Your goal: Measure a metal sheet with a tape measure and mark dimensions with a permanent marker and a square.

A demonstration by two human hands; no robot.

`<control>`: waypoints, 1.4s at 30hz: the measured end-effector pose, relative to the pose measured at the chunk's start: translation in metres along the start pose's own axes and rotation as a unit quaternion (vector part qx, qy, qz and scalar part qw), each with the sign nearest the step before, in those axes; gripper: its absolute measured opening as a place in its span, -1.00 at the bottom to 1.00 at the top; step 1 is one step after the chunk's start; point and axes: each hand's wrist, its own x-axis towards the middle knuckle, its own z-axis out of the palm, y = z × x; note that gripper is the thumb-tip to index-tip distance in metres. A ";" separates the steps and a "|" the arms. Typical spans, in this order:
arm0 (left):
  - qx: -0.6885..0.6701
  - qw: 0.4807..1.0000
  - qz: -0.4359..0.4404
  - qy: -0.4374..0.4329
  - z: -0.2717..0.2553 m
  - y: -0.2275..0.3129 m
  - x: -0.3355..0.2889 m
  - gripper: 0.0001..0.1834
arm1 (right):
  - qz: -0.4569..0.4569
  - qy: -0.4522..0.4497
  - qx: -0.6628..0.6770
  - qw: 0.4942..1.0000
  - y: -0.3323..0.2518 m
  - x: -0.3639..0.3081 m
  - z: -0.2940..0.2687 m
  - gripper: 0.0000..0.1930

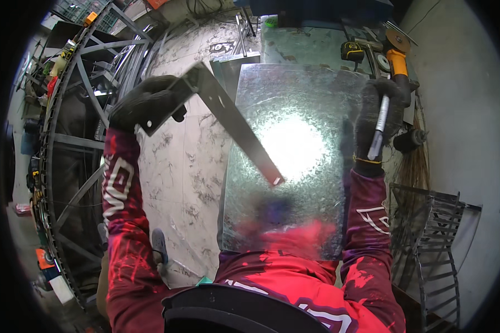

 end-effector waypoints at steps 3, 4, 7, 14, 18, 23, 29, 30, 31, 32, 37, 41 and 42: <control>0.257 0.959 -0.118 -0.033 0.002 -0.021 0.068 -0.62 | -0.005 -0.064 -0.007 0.998 0.022 -0.027 0.016 -0.84; 0.375 0.924 -0.073 -0.030 0.000 -0.036 0.087 -0.62 | 0.082 -0.095 0.055 0.991 0.013 -0.039 0.027 -0.84; 0.432 0.900 -0.050 -0.006 -0.004 -0.044 0.141 -0.62 | 0.077 -0.197 -0.009 0.977 0.034 -0.062 0.031 -0.81; 0.427 0.900 0.089 0.007 -0.077 -0.128 0.266 -0.60 | 0.011 -0.230 -0.068 0.971 0.040 -0.058 0.042 -0.77; 0.364 0.907 0.189 -0.097 -0.123 -0.157 0.311 -0.43 | -0.018 -0.192 -0.042 0.980 0.043 -0.041 0.081 -0.69; 0.392 0.919 -0.037 -0.020 -0.005 -0.102 0.295 -0.63 | -0.064 -0.284 -0.226 0.930 0.065 -0.008 0.111 -0.44; 0.458 0.885 -0.022 0.078 0.012 -0.066 0.239 -0.53 | 0.087 -0.449 -0.280 0.844 0.024 0.014 0.165 -0.35; 0.442 0.869 0.013 0.223 0.029 -0.061 0.228 -0.53 | 0.088 -0.448 -0.282 0.844 0.028 0.014 0.163 -0.35; 0.418 0.831 0.045 0.363 0.035 -0.059 0.219 -0.53 | 0.070 -0.430 -0.281 0.855 0.033 0.010 0.162 -0.37; 0.317 0.775 0.197 0.511 0.023 -0.087 0.218 -0.55 | 0.050 -0.410 -0.277 0.868 0.031 0.008 0.161 -0.39; -0.442 0.813 0.092 0.367 0.089 -0.201 0.184 -0.65 | 0.017 -0.412 -0.227 0.882 0.039 0.002 0.160 -0.41; -0.627 0.756 0.176 0.067 0.103 -0.157 0.219 -0.37 | -0.005 -0.398 -0.198 0.896 0.038 -0.003 0.157 -0.37; -0.612 0.760 0.218 0.025 0.100 -0.149 0.226 -0.31 | -0.027 -0.374 -0.204 0.904 0.032 -0.004 0.159 -0.38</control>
